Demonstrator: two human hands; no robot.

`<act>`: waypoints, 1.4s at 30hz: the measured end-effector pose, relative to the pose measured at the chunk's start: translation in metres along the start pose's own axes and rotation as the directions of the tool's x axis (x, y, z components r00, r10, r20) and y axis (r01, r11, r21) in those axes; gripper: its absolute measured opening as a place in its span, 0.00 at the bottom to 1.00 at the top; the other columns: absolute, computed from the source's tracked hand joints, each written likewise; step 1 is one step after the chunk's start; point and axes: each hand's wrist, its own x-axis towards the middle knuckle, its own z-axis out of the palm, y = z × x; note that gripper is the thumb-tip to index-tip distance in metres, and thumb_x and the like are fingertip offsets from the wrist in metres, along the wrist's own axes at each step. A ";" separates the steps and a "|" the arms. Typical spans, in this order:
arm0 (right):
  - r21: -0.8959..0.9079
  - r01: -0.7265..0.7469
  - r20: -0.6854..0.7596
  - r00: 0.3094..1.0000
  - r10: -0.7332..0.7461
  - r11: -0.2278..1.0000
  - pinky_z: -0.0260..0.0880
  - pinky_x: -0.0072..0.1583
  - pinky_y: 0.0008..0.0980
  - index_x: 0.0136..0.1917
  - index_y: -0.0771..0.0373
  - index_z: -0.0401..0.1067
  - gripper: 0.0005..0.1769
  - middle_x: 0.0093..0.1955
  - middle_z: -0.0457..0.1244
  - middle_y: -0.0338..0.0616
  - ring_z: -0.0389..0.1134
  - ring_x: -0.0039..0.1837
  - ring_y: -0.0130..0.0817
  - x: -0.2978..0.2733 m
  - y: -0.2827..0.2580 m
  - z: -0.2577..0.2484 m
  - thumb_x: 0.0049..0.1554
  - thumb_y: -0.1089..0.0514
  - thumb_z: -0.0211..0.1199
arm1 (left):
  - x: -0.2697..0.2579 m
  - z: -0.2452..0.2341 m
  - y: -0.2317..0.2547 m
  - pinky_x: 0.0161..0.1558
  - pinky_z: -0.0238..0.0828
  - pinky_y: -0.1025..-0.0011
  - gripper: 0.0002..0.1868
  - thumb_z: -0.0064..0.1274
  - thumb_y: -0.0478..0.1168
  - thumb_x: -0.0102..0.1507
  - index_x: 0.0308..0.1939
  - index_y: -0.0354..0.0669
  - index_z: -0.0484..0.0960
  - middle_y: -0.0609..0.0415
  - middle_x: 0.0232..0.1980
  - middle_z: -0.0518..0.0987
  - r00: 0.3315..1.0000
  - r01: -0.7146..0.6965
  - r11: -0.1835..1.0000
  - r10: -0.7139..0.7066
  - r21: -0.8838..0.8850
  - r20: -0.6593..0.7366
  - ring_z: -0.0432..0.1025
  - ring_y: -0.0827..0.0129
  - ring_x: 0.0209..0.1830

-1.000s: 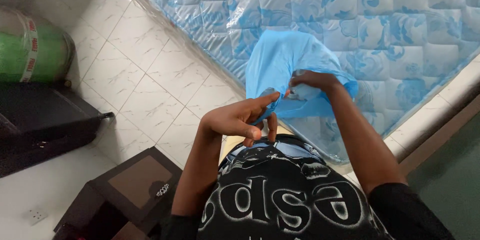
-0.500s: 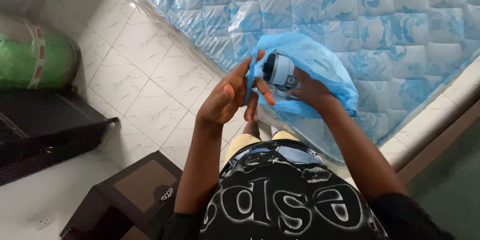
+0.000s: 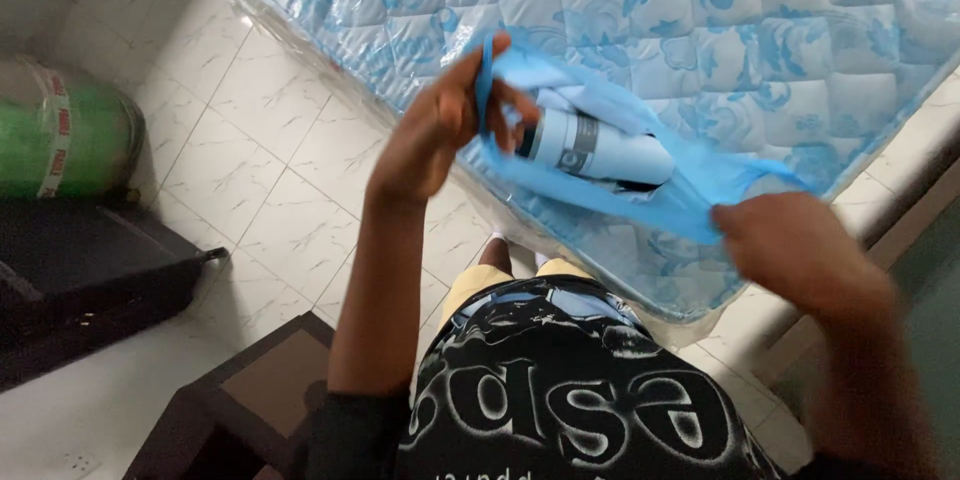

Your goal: Wiping down furniture with a cloth and packing a tumbler into a plastic bag.

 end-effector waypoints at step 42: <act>0.725 0.683 -0.686 0.707 -0.170 -0.088 0.69 0.58 0.35 0.45 0.68 0.75 0.19 0.46 0.67 0.44 0.68 0.53 0.33 0.037 -0.038 0.021 0.65 0.47 0.64 | 0.001 0.086 -0.091 0.73 0.56 0.55 0.40 0.65 0.40 0.54 0.69 0.46 0.66 0.45 0.71 0.67 0.973 -0.201 0.674 0.222 0.711 0.065 0.61 0.49 0.74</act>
